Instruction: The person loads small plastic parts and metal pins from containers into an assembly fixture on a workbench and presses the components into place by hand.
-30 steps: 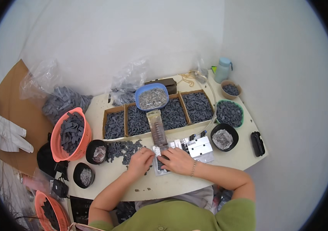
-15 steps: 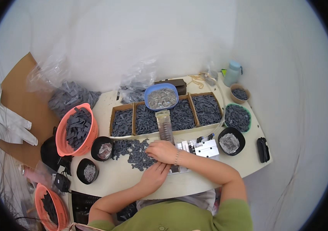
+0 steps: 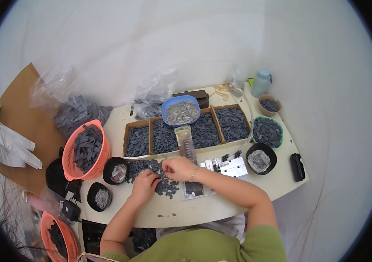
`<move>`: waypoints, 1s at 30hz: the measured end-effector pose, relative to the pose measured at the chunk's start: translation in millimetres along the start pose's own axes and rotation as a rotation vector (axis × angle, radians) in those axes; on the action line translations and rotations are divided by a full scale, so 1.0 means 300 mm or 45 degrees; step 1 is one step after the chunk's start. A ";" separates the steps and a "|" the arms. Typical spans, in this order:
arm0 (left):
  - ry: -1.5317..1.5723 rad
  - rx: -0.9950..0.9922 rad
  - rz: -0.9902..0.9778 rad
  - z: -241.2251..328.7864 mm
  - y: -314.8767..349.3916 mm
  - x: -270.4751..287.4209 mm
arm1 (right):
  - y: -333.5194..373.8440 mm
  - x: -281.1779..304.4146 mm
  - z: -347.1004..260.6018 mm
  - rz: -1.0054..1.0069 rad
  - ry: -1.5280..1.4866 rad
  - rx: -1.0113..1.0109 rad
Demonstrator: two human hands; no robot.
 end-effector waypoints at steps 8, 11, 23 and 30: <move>-0.085 -0.031 -0.054 -0.009 -0.039 -0.025 | 0.176 0.127 0.069 0.196 0.054 -0.041; -0.030 -0.057 -0.028 0.036 -0.056 -0.027 | 0.191 0.112 0.046 0.284 0.120 0.012; 0.202 -0.158 -0.065 0.202 -0.050 -0.119 | 0.229 0.098 0.039 0.366 0.367 0.232; 0.190 -0.287 0.056 0.249 -0.045 -0.130 | 0.298 0.140 0.033 0.304 0.412 0.310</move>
Point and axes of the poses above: each hand's wrist, its own y-axis away from the middle knuckle, its own x-axis out of the back of the hand, z = x × y, the point moved 6 cm from there along -y, towards the middle knuckle, and after that the axes turned 7 degrees about z, right-handed, at the moved point
